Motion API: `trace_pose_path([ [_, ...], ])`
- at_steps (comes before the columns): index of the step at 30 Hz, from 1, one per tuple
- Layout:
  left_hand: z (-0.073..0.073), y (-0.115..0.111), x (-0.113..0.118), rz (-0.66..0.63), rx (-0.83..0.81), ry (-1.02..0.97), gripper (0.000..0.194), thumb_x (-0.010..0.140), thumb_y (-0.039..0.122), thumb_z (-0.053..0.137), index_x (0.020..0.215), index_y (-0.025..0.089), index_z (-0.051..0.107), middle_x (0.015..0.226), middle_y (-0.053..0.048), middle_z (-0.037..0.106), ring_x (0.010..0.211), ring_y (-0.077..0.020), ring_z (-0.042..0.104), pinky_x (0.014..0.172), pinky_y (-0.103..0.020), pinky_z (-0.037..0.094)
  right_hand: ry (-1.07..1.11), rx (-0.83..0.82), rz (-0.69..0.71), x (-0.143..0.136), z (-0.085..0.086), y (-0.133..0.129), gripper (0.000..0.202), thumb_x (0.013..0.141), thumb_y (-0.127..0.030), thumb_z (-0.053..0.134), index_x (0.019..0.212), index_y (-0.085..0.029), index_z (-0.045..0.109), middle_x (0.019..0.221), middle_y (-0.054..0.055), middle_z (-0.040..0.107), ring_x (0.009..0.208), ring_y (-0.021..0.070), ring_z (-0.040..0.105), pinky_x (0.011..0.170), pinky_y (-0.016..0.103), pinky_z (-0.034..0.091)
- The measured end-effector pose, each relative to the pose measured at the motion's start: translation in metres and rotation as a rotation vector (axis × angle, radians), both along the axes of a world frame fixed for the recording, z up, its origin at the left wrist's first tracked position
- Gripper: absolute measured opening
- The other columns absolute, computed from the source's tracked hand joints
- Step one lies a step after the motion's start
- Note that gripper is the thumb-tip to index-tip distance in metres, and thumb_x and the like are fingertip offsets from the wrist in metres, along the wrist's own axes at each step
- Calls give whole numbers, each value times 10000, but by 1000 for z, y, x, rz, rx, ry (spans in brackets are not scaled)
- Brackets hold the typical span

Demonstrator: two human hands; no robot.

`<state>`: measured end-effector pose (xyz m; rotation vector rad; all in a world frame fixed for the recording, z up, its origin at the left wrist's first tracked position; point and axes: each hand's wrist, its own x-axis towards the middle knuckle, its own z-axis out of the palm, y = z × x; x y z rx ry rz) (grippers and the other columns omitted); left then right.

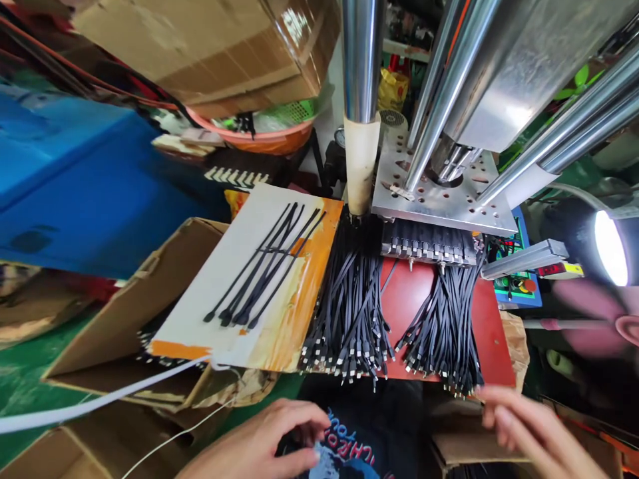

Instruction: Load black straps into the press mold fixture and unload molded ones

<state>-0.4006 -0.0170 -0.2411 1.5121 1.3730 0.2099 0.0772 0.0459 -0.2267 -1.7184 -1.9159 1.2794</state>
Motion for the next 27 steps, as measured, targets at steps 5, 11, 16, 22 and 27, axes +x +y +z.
trace_pose_path([
  [5, 27, 27, 16, 183, 480, -83, 214, 997, 368, 624, 1137, 301, 772, 888, 19, 802, 810, -153, 760, 816, -235, 612, -203, 687, 46, -47, 50, 153, 493, 1062, -340, 394, 1486, -224, 617, 1087, 111, 726, 975, 243, 707, 929, 388, 587],
  [11, -4, 64, 23, 426, 964, 22, 198, 992, 251, 642, 1151, 220, 755, 826, 24, 793, 707, -110, 758, 736, -182, 623, -563, 867, 98, -83, 50, 250, 593, 969, -98, 375, 1512, -191, 595, 1364, 191, 670, 1164, 327, 693, 957, 444, 578],
  [16, -24, 70, 17, 511, 1006, 17, 182, 983, 193, 633, 1114, 183, 759, 763, 24, 774, 634, -98, 736, 658, -164, 619, -671, 833, 120, -79, 53, 256, 636, 935, -54, 415, 1508, -256, 599, 1281, 148, 740, 1109, 321, 717, 898, 402, 560],
  [22, -32, 64, 15, 574, 1066, 25, 180, 967, 136, 639, 1108, 166, 747, 739, 26, 765, 576, -90, 713, 590, -163, 604, -776, 829, 212, -71, 54, 238, 601, 995, -122, 396, 1571, -214, 541, 1043, 105, 734, 878, 256, 718, 708, 324, 499],
  [27, -36, 63, 12, 564, 1064, 27, 187, 965, 136, 643, 1122, 158, 742, 751, 17, 773, 603, -101, 732, 632, -186, 625, -823, 817, 250, -64, 53, 214, 625, 970, -100, 410, 1577, -195, 528, 940, 69, 703, 746, 210, 675, 633, 308, 449],
])
